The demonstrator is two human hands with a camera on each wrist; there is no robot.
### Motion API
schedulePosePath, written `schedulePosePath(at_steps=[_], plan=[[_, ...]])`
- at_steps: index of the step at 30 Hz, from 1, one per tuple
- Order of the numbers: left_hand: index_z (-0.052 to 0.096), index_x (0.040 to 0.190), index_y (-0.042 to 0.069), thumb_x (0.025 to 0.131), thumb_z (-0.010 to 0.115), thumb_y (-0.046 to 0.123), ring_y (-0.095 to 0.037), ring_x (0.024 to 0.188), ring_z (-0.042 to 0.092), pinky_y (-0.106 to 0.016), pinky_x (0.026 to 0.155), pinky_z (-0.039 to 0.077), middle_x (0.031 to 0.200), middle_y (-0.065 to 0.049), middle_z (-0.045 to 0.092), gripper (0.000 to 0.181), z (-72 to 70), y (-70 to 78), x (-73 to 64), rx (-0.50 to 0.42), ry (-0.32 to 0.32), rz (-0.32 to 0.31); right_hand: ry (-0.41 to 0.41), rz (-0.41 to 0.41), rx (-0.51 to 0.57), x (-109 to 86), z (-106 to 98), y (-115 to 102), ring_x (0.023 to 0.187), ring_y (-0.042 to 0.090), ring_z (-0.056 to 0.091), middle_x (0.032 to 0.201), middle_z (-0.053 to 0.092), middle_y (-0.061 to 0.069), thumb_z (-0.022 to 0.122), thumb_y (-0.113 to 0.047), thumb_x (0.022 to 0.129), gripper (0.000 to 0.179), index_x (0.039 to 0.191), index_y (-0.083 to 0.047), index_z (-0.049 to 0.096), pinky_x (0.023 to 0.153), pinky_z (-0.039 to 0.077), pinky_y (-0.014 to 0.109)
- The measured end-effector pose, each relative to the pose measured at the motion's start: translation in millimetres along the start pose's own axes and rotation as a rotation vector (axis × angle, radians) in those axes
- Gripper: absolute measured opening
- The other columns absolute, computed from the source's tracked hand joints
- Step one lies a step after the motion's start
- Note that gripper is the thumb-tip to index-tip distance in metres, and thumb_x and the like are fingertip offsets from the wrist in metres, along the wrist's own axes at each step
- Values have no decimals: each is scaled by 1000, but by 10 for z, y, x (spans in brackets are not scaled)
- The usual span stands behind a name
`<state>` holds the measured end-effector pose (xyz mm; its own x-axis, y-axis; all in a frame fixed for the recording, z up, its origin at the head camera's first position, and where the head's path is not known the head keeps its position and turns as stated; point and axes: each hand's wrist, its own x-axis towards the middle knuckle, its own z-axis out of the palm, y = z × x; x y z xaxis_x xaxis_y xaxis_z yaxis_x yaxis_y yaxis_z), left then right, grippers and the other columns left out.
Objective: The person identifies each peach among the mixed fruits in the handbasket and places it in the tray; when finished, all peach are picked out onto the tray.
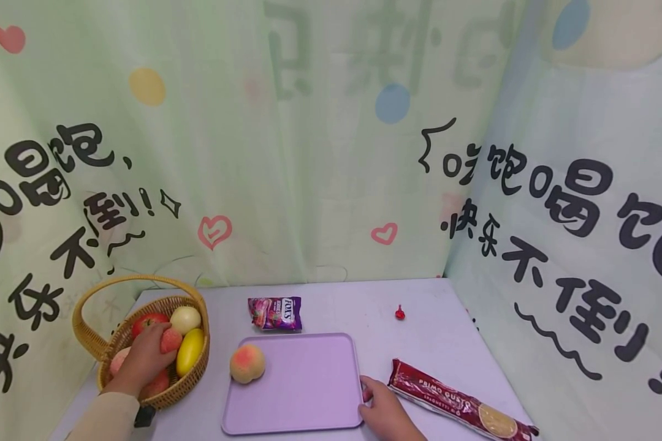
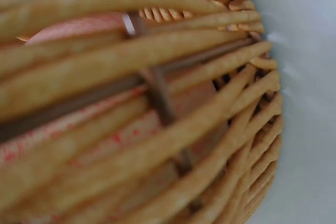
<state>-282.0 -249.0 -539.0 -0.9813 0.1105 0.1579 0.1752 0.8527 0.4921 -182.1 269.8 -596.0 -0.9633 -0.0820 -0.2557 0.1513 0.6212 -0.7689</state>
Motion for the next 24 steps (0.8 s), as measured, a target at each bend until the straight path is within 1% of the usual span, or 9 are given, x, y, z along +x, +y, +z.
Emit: schedulePosePath(at_steps=[7, 14, 22, 24], plan=[[49, 137, -13, 86, 78, 9, -56, 125, 45, -70, 108, 40, 137, -37, 50, 63, 10, -3, -10, 1, 18, -8, -9, -2, 2, 12, 8, 21, 79, 18, 50, 95, 56, 4, 70, -9, 89, 64, 146, 9, 47, 59, 45, 25], [50, 138, -11, 87, 77, 11, -56, 129, 43, -70, 110, 37, 140, -36, 49, 62, 30, -16, -24, -21, 39, -22, -12, 2, 15, 14, 5, 33, 78, 18, 50, 95, 56, 4, 69, -8, 89, 64, 147, 10, 46, 58, 44, 25], [52, 138, -9, 87, 78, 12, -56, 128, 44, -70, 110, 37, 139, -35, 51, 61, 37, -56, -37, -24, 68, -9, -25, 19, 21, 20, 9, 29, 80, 19, 50, 96, 56, 4, 69, -9, 90, 64, 148, 8, 46, 59, 46, 26], [53, 138, -9, 86, 78, 12, -57, 127, 44, -71, 109, 37, 139, -36, 51, 61, 35, -62, -46, -26, 76, -7, -23, 11, 18, 27, 11, 36, 81, 19, 50, 96, 56, 4, 69, -8, 90, 64, 148, 8, 46, 59, 45, 26]])
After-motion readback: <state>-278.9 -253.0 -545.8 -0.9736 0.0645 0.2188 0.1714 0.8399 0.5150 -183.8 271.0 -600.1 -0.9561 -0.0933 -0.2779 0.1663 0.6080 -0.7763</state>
